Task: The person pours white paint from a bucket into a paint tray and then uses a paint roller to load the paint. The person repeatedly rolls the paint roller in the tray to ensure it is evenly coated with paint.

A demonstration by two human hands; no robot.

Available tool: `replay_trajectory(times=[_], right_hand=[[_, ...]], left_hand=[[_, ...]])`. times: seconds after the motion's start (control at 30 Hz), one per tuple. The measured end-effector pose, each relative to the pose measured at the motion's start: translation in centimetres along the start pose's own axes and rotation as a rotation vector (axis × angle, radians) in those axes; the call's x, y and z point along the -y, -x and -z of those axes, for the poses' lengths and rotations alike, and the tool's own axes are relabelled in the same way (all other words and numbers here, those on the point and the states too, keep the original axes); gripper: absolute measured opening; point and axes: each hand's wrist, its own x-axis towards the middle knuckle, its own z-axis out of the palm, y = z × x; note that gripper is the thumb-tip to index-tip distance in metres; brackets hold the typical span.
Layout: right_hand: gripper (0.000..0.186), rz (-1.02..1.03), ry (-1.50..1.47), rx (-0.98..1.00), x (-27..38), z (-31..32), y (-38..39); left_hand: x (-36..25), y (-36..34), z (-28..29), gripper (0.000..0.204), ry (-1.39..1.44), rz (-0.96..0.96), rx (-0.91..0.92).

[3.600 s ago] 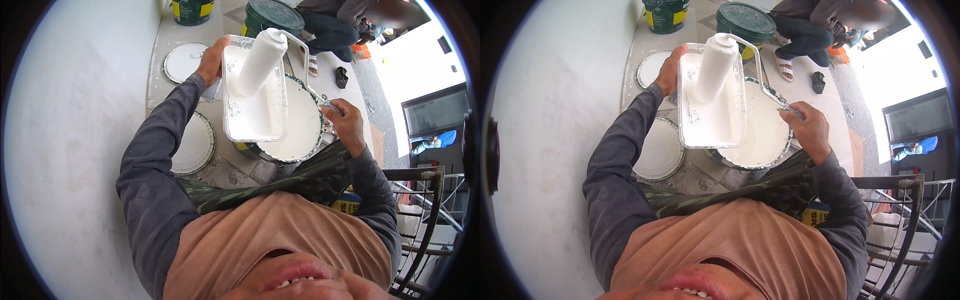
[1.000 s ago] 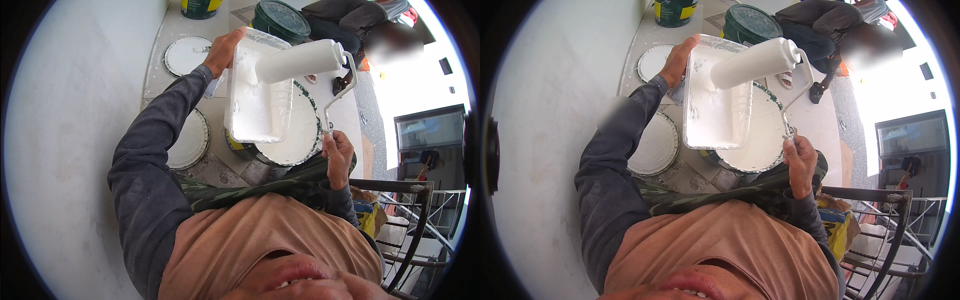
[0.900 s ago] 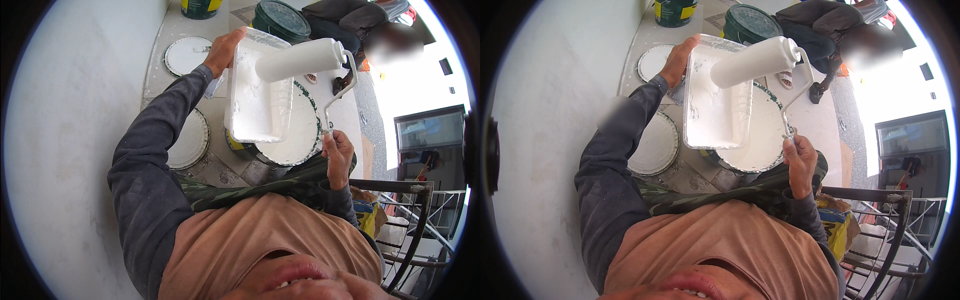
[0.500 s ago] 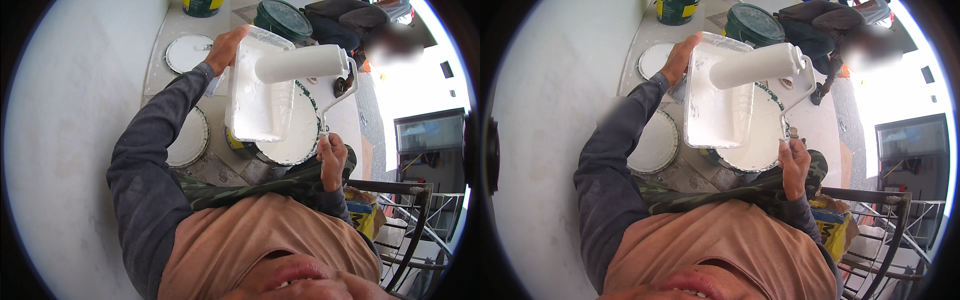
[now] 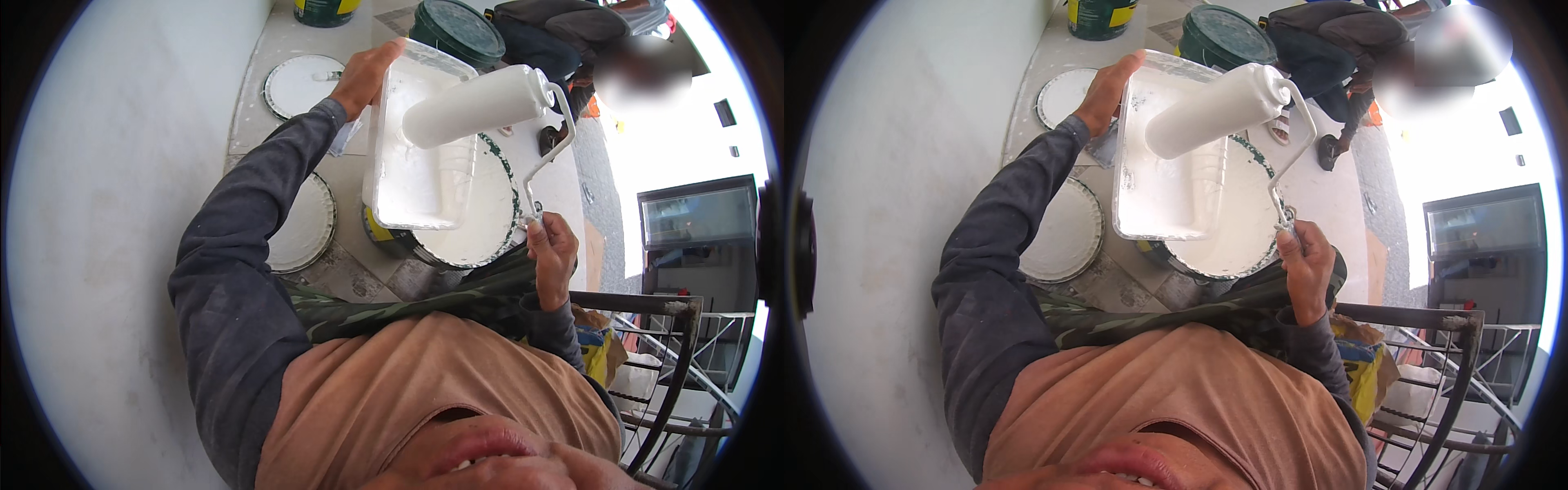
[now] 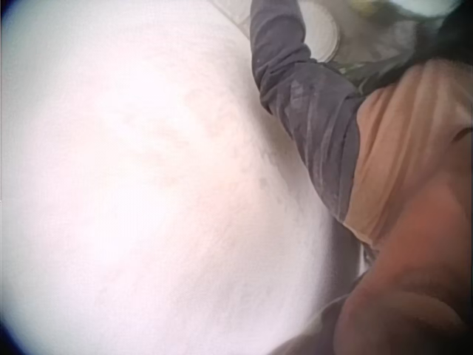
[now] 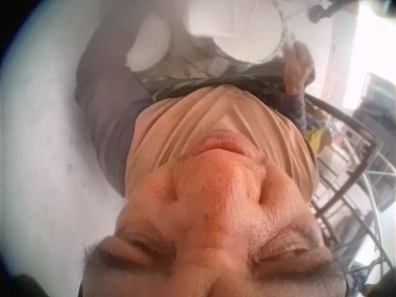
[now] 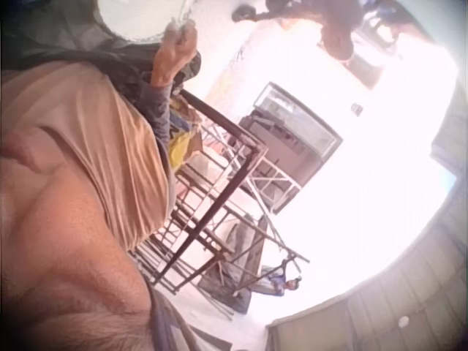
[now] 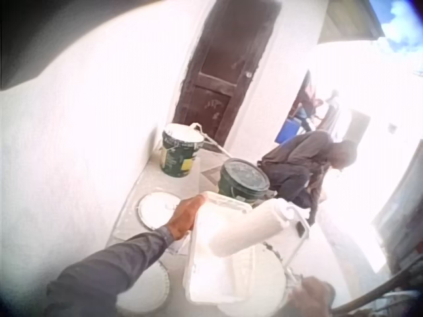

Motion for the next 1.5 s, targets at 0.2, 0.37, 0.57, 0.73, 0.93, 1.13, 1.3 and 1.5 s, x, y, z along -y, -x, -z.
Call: replay_trajectory(times=[0.2, 0.37, 0.57, 0.73, 0.93, 1.13, 1.3, 1.5], right_hand=[[0.025, -0.006, -0.037, -0.006, -0.4, -0.3, 0.1], [0.030, -0.012, -0.014, 0.006, -0.6, 0.3, -0.1], [0.028, 0.039, -0.004, -0.013, -0.8, 0.1, -0.1], [0.028, -0.006, -0.084, -0.013, -0.8, 0.1, -0.1], [0.029, -0.024, -0.085, -0.011, -0.6, 0.2, -0.2], [0.029, 0.030, -0.066, -0.067, -0.3, 0.1, -0.4], [0.026, 0.055, -0.122, -0.091, 0.1, 0.0, -0.8], [0.031, 0.087, -0.082, -0.147, 0.7, -0.1, -1.0]], left_hand=[[0.2, -0.1, -0.2, 0.058, 0.031, -0.055, -0.009], [0.3, -0.1, -0.1, 0.061, 0.012, -0.042, 0.002], [0.2, -0.1, -0.1, 0.063, -0.017, -0.042, -0.001], [0.4, 0.0, -0.1, 0.062, -0.034, -0.061, -0.009], [0.3, 0.1, 0.0, 0.065, -0.039, -0.043, -0.003], [0.3, 0.0, 0.0, 0.064, -0.065, -0.054, -0.007], [0.6, -0.1, 0.1, 0.065, -0.030, -0.028, -0.011], [0.6, -0.2, 0.0, 0.064, -0.059, -0.052, -0.022]])
